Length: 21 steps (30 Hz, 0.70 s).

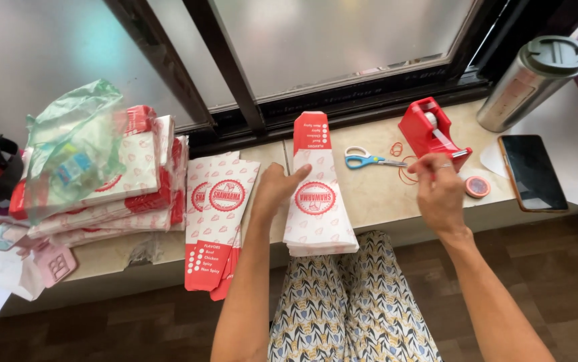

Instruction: Folding and stacking paper food wrappers at a workstation

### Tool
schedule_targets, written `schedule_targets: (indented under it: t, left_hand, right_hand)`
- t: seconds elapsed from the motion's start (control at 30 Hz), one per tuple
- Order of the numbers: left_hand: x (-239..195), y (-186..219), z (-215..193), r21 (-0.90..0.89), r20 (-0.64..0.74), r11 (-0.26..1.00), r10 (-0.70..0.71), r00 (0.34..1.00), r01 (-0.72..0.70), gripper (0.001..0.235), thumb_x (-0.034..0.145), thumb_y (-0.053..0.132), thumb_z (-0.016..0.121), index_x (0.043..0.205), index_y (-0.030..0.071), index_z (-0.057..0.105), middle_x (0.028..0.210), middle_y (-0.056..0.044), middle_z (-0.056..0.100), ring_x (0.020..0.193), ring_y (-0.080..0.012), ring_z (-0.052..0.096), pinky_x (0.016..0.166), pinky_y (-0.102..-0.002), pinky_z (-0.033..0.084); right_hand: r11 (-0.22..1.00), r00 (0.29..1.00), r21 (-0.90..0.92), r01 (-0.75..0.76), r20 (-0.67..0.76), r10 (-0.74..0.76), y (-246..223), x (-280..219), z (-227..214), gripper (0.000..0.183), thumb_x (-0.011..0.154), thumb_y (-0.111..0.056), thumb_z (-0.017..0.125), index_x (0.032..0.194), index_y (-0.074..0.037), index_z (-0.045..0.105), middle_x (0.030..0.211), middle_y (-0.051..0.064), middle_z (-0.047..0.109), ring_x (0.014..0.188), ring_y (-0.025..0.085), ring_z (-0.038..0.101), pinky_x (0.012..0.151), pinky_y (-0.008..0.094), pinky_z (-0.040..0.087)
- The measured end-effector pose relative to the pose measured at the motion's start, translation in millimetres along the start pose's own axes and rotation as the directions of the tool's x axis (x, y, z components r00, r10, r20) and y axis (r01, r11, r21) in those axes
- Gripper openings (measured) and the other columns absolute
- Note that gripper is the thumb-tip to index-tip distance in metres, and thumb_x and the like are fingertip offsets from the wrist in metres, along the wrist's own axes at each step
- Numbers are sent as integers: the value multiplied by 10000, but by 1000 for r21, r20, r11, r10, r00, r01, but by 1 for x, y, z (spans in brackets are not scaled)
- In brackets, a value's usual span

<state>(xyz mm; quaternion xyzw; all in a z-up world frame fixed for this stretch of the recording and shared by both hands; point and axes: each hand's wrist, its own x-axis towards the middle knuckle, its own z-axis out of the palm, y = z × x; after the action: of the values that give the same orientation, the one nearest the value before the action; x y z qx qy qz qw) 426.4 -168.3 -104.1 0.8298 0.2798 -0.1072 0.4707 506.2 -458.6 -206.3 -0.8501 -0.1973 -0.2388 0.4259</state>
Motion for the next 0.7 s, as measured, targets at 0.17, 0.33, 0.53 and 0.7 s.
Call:
schedule_targets:
  t: [0.17, 0.33, 0.53, 0.7]
  left_hand:
    - [17, -11, 19, -41, -14, 999, -17, 1000, 16, 722, 852, 399, 783, 1314, -115, 574, 1271, -328, 607, 1220, -499, 614, 960, -561, 534]
    - [39, -31, 43, -46, -59, 998, -41, 997, 39, 606, 832, 333, 829, 1253, -44, 610, 1147, -249, 632, 1089, -444, 693, 877, -497, 589]
    - [62, -55, 70, 139, -182, 983, 143, 973, -119, 543, 870, 274, 756, 1191, -119, 564, 1217, -289, 514, 1179, -556, 575, 989, -595, 519]
    - [53, -52, 78, 130, -271, 984, 154, 950, -122, 485, 894, 198, 718, 1184, -158, 562, 1207, -327, 515, 1193, -580, 526, 1014, -612, 475]
  right_hand:
    - [684, 923, 654, -323, 57, 381, -39, 25, 15, 205, 1021, 52, 614, 1219, 0, 614, 878, 115, 658, 747, 192, 708, 753, 327, 618]
    - [613, 737, 421, -668, 489, 467, -58, 21, 67, 320, 964, -218, 739, 1178, 20, 726, 1042, 201, 748, 668, 239, 712, 404, 261, 491]
    - [865, 619, -252, -434, 614, 490, -115, 19, 90, 584, 890, -510, 735, 1190, -9, 744, 1064, 214, 771, 1113, 424, 707, 953, 567, 546]
    - [787, 601, -205, -582, 542, 587, -100, 22, 112, 569, 827, -477, 840, 1101, 17, 772, 1046, 222, 752, 1084, 423, 722, 916, 539, 560]
